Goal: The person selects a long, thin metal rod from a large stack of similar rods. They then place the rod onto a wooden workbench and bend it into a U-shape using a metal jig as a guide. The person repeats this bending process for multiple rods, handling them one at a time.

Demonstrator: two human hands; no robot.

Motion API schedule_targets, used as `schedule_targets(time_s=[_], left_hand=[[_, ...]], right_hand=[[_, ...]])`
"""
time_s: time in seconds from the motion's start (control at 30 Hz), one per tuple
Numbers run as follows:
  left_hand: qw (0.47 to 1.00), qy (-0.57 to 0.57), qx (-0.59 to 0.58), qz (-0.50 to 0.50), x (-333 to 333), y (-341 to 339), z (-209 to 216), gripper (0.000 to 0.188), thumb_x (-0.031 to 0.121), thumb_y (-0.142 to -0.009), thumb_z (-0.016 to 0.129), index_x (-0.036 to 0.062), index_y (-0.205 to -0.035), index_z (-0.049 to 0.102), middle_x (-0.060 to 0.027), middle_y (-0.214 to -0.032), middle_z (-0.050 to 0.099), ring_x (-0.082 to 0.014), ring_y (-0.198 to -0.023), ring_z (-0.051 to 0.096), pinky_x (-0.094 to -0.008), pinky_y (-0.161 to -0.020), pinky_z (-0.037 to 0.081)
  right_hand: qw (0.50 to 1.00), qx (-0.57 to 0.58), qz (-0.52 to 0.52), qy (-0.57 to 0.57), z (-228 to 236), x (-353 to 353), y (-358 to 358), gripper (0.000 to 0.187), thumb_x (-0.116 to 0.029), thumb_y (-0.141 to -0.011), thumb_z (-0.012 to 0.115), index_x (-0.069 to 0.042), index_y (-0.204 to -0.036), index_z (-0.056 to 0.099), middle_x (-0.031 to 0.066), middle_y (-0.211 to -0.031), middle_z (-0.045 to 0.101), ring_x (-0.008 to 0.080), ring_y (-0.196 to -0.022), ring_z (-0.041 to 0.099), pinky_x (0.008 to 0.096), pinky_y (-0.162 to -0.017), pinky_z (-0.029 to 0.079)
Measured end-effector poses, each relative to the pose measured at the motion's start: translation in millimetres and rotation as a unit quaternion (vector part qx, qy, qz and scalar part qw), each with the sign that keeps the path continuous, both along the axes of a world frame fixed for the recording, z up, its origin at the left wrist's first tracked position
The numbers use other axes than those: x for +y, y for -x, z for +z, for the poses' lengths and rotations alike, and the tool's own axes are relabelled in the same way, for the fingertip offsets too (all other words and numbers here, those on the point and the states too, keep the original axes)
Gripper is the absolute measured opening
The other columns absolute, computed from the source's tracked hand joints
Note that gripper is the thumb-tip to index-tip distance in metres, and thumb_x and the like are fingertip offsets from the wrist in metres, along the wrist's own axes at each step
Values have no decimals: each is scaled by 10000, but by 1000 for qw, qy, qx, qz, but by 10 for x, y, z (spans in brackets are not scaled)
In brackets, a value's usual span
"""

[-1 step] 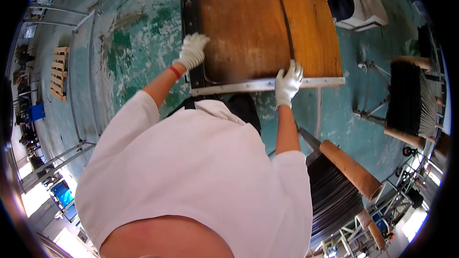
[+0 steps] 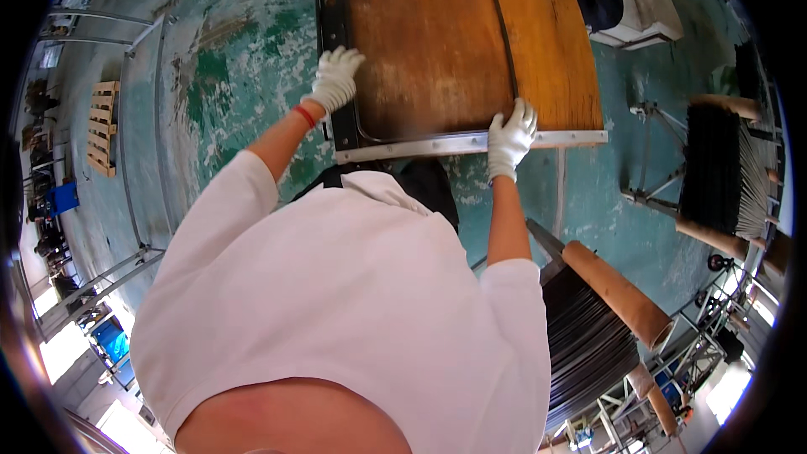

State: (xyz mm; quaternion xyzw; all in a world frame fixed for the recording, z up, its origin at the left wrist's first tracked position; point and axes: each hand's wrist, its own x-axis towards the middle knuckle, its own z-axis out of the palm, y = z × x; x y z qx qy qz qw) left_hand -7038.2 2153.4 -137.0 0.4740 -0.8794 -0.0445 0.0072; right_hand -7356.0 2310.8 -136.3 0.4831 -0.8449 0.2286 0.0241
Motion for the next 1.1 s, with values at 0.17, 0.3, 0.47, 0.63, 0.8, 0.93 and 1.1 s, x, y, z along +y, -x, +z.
schedule_targets(time_s=[0.17,0.3,0.47,0.63,0.8,0.93,1.1], left_hand=[[993,45,-108,-2,-316,87,128,476,124,-805,464,140,-1281,466,-93,-1384,399,-311,-1299,306,-497,-1035,211],[981,94,-167,-30,-405,99,88,498,158,-795,472,127,-1291,453,-91,-1386,379,-329,-1289,302,-522,-1052,176],[976,73,-201,-51,-638,171,120,470,173,-807,468,114,-1273,457,-106,-1304,434,-324,-1262,321,-516,-1062,142],[958,120,-244,-91,-832,96,-45,451,209,-835,466,112,-1275,452,-106,-1218,484,-330,-1217,365,-542,-1061,132],[957,80,-270,-74,-781,150,29,436,138,-838,428,101,-1272,451,-92,-1253,472,-295,-1211,386,-519,-1089,114],[952,46,-298,-61,-768,187,175,456,146,-833,457,99,-1286,434,-82,-1272,457,-285,-1197,408,-518,-1092,112],[959,54,-275,-35,-763,140,20,472,164,-804,500,92,-1268,450,-78,-1228,483,-274,-1161,435,-514,-1089,115]], right_hand=[[992,-17,-86,-90,13,-206,241,525,-257,-763,593,-96,-1249,475,175,-1260,481,342,-1192,420,417,-961,385],[981,32,-83,-173,54,-255,258,511,-248,-767,598,-151,-1255,484,193,-1107,524,358,-998,517,443,-832,454],[975,73,-44,-204,-26,-281,218,340,-81,-753,549,-76,-1091,513,174,-995,559,342,-928,563,422,-774,483],[971,15,-51,-233,-32,-352,242,450,30,-684,559,-80,-1118,510,178,-1050,545,356,-973,546,399,-833,468],[966,39,-48,-251,-67,-406,263,375,5,-707,583,-61,-1072,526,161,-1050,551,325,-993,554,380,-828,481],[967,93,-59,-230,-189,-478,325,269,-11,-726,594,-67,-987,556,138,-987,580,299,-923,590,359,-780,502],[970,67,-49,-228,-30,-439,214,258,-21,-733,589,-58,-987,554,146,-1017,580,298,-969,576,356,-829,484]])
